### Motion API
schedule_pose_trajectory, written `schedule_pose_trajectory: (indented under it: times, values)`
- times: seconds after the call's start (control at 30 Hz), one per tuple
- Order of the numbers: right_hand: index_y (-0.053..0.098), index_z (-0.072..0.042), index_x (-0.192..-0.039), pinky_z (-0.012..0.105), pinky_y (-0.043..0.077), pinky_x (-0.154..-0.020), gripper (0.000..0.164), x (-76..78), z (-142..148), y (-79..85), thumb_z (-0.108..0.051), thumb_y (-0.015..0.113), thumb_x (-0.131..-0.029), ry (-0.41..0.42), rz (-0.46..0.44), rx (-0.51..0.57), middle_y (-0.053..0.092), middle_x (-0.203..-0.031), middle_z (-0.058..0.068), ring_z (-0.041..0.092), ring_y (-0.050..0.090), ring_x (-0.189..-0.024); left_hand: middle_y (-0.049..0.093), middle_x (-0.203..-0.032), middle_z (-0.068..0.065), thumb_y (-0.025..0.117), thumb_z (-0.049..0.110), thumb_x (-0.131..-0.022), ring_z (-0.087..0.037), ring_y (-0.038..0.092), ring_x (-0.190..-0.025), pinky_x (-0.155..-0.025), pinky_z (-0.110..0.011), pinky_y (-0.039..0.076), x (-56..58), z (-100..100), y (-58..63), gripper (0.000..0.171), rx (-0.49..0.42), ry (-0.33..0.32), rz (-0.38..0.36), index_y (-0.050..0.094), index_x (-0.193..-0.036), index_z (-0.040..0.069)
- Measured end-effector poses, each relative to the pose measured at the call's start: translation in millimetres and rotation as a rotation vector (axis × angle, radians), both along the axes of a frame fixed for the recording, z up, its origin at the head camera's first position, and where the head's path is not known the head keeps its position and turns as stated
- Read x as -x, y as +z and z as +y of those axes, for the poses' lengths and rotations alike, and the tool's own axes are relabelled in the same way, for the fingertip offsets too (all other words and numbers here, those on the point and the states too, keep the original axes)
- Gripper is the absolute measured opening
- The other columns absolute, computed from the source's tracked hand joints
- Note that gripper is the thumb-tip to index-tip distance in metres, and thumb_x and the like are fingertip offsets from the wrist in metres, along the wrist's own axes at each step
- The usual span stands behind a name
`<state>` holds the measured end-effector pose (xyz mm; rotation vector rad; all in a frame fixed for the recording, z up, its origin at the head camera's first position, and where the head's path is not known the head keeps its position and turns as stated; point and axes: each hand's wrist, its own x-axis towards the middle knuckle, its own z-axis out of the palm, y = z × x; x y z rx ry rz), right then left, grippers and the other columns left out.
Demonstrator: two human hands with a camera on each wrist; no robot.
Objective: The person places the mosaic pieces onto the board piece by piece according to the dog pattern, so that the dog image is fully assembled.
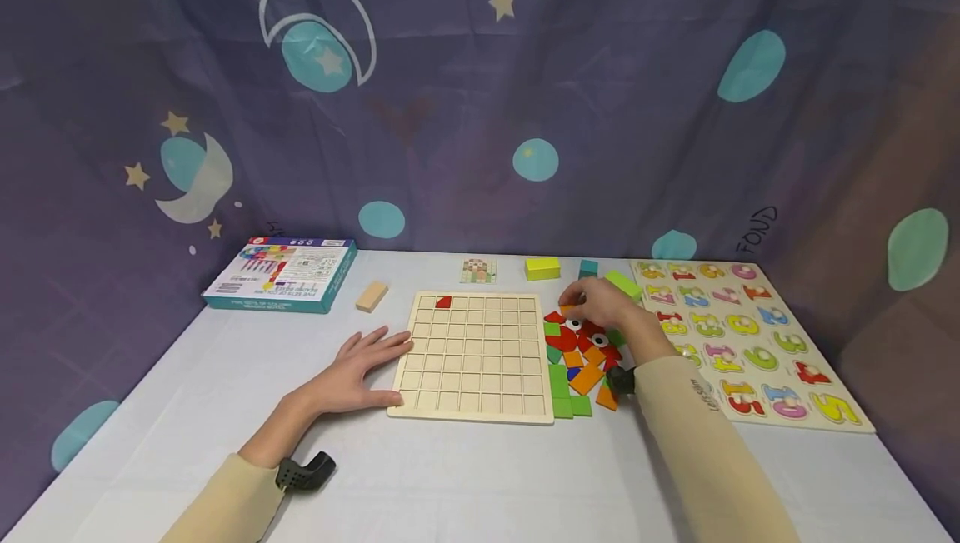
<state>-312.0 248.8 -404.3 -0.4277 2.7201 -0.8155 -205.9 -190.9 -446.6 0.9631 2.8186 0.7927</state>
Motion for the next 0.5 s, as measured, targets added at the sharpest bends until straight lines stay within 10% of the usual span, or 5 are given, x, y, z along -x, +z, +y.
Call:
schedule_pose_trajectory:
  times: [0.5]
  values:
    - [0.066,-0.002,-0.104,0.035,0.051,-0.076,0.007,3.9,-14.3,10.5,-0.001,0.064,-0.098,0.046,0.118,0.080,0.062,-0.097,0.010,0.026,0.057,-0.086,0.035,-0.161,-0.001,0.075,0.054,-0.085,-0.038,0.015,-0.151,-0.117,-0.064,0.001,-0.1,0.2,0.0,0.084,0.005,0.006,-0.004,0.046,-0.154,0.015]
